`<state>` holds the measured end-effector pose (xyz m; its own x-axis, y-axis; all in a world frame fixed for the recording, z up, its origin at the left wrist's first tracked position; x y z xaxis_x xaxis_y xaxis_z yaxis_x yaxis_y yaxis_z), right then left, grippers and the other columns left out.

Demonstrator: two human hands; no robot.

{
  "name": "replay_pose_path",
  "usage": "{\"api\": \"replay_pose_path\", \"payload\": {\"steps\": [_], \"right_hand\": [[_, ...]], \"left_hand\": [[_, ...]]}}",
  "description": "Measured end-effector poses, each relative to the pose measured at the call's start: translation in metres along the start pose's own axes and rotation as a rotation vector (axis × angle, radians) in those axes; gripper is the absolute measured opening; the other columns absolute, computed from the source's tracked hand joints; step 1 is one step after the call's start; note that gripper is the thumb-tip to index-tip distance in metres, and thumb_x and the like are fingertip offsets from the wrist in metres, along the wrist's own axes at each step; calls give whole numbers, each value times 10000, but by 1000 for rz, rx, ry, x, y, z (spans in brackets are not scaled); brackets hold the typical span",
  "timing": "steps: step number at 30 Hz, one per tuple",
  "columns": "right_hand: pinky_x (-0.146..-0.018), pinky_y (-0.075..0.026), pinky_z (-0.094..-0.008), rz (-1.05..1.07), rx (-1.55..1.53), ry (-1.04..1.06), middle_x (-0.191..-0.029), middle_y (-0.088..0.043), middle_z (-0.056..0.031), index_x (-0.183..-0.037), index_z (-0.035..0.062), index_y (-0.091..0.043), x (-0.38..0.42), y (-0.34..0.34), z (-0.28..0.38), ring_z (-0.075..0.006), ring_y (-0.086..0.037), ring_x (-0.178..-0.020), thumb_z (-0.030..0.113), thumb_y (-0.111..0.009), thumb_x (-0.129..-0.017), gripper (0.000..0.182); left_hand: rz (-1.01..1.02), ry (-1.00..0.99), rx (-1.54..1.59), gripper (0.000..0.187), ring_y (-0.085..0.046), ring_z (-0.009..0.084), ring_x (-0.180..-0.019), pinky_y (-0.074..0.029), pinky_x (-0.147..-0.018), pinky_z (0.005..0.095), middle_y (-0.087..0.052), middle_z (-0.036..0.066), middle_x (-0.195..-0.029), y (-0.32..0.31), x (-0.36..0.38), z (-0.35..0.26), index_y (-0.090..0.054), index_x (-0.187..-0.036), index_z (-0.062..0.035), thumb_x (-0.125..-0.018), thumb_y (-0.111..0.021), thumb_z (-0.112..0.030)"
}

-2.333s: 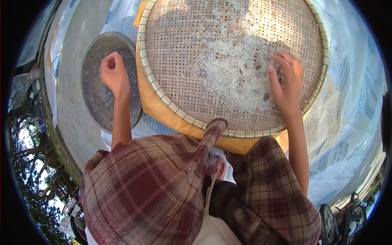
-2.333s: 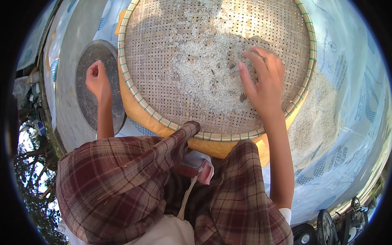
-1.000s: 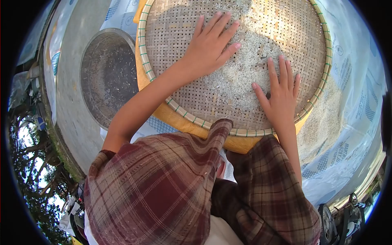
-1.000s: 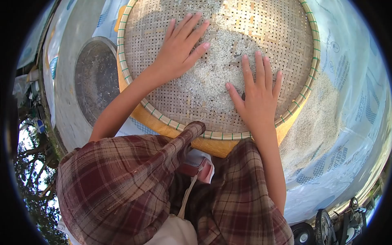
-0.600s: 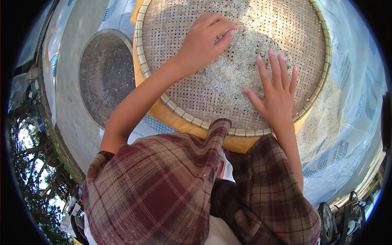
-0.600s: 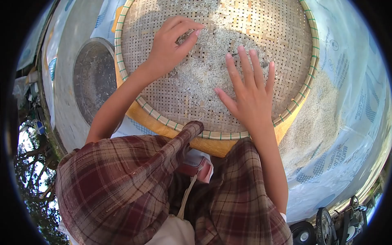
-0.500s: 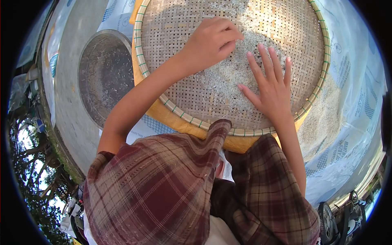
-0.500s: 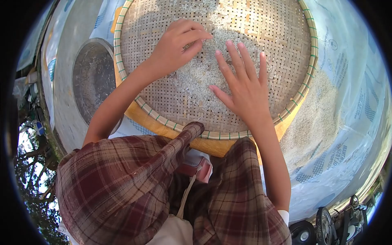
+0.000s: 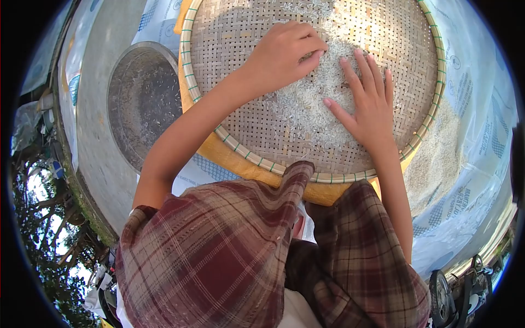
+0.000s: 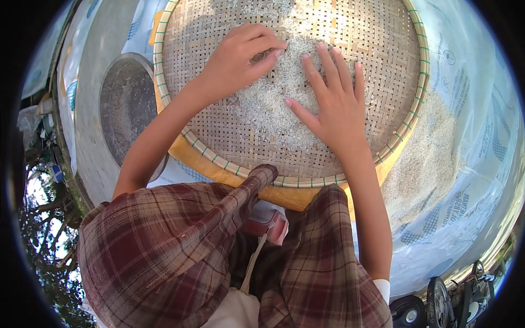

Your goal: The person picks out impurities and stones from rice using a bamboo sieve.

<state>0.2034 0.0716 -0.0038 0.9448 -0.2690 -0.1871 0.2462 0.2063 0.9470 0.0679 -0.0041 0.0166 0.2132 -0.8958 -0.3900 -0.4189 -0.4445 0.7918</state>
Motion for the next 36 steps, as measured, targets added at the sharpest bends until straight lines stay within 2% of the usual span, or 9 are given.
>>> {"api": "replay_pose_path", "payload": {"steps": [11, 14, 18, 22, 27, 29, 30, 32, 36], "right_hand": [[-1050, -177, -465, -13, -47, 2, -1346, -383, -99, -1251, 97, -458, -1, 2, -3, -266, -309, -1273, 480, -563, -781, 615], [-1048, -183, -460, -36, -121, 63, -1328, -398, -99, -1246, 94, -460, -7, 4, -2, -267, -327, -1261, 466, -565, -786, 601], [-1047, -187, -458, -112, -142, 23, -1297, -426, -90, -1234, 138, -485, -14, 4, -13, -254, -347, -1246, 369, -562, -815, 485], [-1046, -193, -455, -98, -96, 68, -1288, -437, -73, -1207, 188, -519, -16, -1, -17, -242, -357, -1239, 291, -543, -838, 383], [-1042, -206, -455, -81, -90, 65, -1293, -435, -65, -1187, 187, -531, -12, 3, -10, -243, -364, -1233, 287, -546, -836, 365], [-1041, -210, -455, -81, -93, 59, -1295, -433, -66, -1179, 185, -535, -11, 4, -10, -243, -365, -1232, 287, -549, -834, 360], [-1040, -212, -454, -79, -99, 59, -1295, -433, -67, -1171, 181, -537, -11, 3, -10, -243, -365, -1231, 290, -552, -832, 357], [-1039, -215, -454, -76, -105, 58, -1295, -432, -68, -1164, 178, -539, -11, 3, -10, -243, -366, -1231, 293, -555, -829, 354], [-1037, -217, -454, -87, -117, 65, -1294, -432, -71, -1136, 158, -545, -11, 6, -9, -245, -367, -1228, 298, -566, -820, 346]], "left_hand": [[240, -188, -200, 131, -533, 213, -824, -449, -748, 335, -576, 40, -835, -8, -14, -15, -611, -847, -39, -724, -598, -80], [243, -171, -138, 145, -530, 211, -829, -451, -745, 330, -571, 36, -834, -6, -14, -9, -607, -864, -45, -723, -587, -75], [274, -195, -196, 144, -531, 205, -823, -453, -741, 322, -566, 26, -828, -8, -16, -11, -607, -855, -48, -715, -585, -75], [310, -337, -333, 115, -531, 197, -822, -454, -749, 315, -546, 17, -807, -9, -19, -22, -596, -808, -52, -695, -587, -66], [382, -443, -485, 99, -535, 195, -816, -452, -766, 308, -527, 19, -793, -16, -16, -28, -572, -787, -56, -694, -598, -78], [267, -365, -332, 118, -545, 207, -798, -455, -738, 319, -523, 42, -795, -14, -18, -20, -554, -803, -43, -707, -607, -88], [268, -369, -332, 118, -545, 207, -798, -455, -738, 319, -523, 42, -795, -14, -16, -19, -554, -803, -43, -707, -607, -88], [300, -108, -66, 121, -554, 228, -775, -455, -702, 341, -520, 71, -799, -12, -16, -4, -536, -822, -28, -749, -599, -101], [233, 18, 101, 102, -553, 252, -761, -453, -669, 354, -522, 86, -798, -3, -13, 2, -539, -834, -19, -789, -572, -105]]}}
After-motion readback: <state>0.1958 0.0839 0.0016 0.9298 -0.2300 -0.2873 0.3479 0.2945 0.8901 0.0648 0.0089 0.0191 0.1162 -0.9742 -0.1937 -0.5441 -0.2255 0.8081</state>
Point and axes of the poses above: each hand's wrist, its own x-axis away from the middle knuckle, its own y-axis out of the back of the hand, z = x × y, the point moved 6 cm from there along -x, towards the middle knuckle
